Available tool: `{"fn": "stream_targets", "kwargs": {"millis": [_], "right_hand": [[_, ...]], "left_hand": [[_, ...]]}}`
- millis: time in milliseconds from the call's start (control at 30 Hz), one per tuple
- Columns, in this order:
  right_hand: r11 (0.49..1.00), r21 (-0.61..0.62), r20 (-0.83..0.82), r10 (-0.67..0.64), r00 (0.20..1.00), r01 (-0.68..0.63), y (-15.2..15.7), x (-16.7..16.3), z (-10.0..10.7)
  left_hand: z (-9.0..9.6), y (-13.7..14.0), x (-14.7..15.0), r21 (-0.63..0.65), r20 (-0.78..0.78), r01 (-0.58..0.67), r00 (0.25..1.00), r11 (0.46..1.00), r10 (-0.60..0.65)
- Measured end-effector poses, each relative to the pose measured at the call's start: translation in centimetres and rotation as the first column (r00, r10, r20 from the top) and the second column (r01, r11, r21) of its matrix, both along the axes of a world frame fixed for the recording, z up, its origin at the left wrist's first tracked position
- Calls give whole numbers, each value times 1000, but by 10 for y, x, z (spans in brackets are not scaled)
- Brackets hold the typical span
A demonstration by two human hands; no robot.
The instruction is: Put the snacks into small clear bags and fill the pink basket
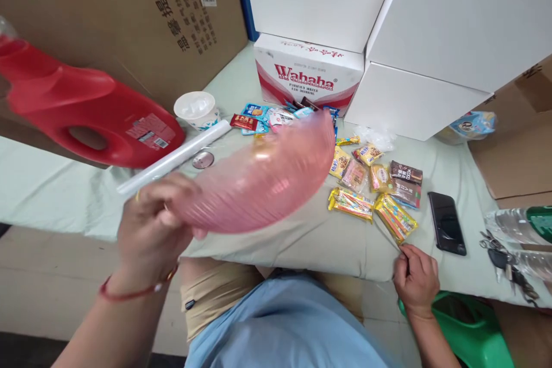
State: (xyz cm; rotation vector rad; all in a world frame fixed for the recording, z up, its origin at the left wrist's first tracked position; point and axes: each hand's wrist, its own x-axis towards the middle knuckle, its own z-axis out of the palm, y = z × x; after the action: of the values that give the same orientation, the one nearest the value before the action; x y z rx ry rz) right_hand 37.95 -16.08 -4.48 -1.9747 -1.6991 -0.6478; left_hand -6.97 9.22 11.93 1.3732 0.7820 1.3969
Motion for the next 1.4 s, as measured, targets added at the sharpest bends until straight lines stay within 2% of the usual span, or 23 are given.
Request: {"fn": "stream_targets", "kwargs": {"millis": [33, 100, 167, 200, 300, 367, 433, 467, 500, 567, 633, 667, 767, 800, 867, 900, 1000, 1067, 1133, 1200, 1267, 1333, 1400], "right_hand": [[1000, 1, 2, -5, 1000, 5, 0, 0, 0], [1000, -1, 5, -12, 1000, 12, 0, 0, 0], [1000, -4, 11, -9, 1000, 9, 0, 1, 0], [1000, -6, 15, -5, 1000, 6, 0, 2, 0], [1000, -17, 27, 3, 1000, -3, -1, 4, 0], [1000, -23, 32, 0, 1000, 0, -2, 6, -1], [1000, -23, 34, -7, 999, 8, -3, 8, -3], [1000, -23, 35, -9, 999, 10, -4, 9, -4], [1000, -20, 34, -12, 999, 13, -5, 10, -5], [1000, -16, 37, -16, 999, 17, -6, 12, -7], [1000, -13, 43, -18, 999, 18, -6, 14, -8], [1000, -12, 47, -15, 999, 15, -6, 14, -8], [1000, -5, 42, -4, 999, 4, -5, 13, -7], [1000, -4, 34, -5, 999, 5, -4, 11, -6], [1000, -6, 20, -7, 1000, 7, -3, 9, -5], [1000, -8, 16, -5, 1000, 5, -3, 8, -4], [998, -48, -12, 42, 999, -42, -3, 10, 2], [987, -113, -85, 101, 991, -111, -2, 15, 12], [985, -120, -156, 106, 982, -125, 2, 19, 29], [998, -40, -195, 37, 980, -45, 11, 18, 56], [997, 68, -232, -15, 973, 32, 30, 4, 91], [985, 160, -268, 99, 958, -57, 56, -24, 129], [936, 214, -327, 338, 882, -279, 88, -64, 163]], "left_hand": [[1, -17, -9, 170, -215, 17, 976, 985, 21], [-5, -48, -16, 393, -572, 149, 812, 908, 114], [-22, -74, -15, 515, -719, 227, 640, 827, 272], [-33, -84, -12, 574, -718, 256, 614, 778, 328], [-62, -104, -11, 553, -755, 269, 563, 789, 337], [-67, -105, -16, 394, -838, 342, 515, 853, 180], [-58, -92, -24, 183, -896, 366, 444, 912, 1], [-51, -79, -28, 103, -901, 315, 431, 943, -45], [-43, -61, -30, 102, -886, 211, 464, 972, -8], [-31, -11, -33, 146, -860, -85, 481, 986, 169], [-30, 54, -32, 269, -818, -342, 413, 900, 401], [-33, 89, -32, 321, -792, -399, 385, 859, 474], [-56, 185, -31, 311, -741, -464, 428, 829, 518], [-63, 208, -31, 275, -747, -415, 476, 867, 465], [-71, 237, -28, 276, -743, -383, 497, 881, 449], [-70, 241, -26, 292, -761, -368, 469, 883, 447], [-49, 218, -14, 351, -820, -322, 347, 879, 455], [-27, 179, -4, 380, -849, -197, 312, 903, 426], [-7, 130, 4, 480, -840, -108, 230, 871, 491], [6, 80, 12, 530, -822, 7, 253, 848, 511], [11, 38, 20, 514, -817, 92, 355, 853, 454], [8, 6, 28, 489, -816, 188, 443, 852, 371], [1, -17, 38, 475, -845, 311, 423, 823, 327]]}}
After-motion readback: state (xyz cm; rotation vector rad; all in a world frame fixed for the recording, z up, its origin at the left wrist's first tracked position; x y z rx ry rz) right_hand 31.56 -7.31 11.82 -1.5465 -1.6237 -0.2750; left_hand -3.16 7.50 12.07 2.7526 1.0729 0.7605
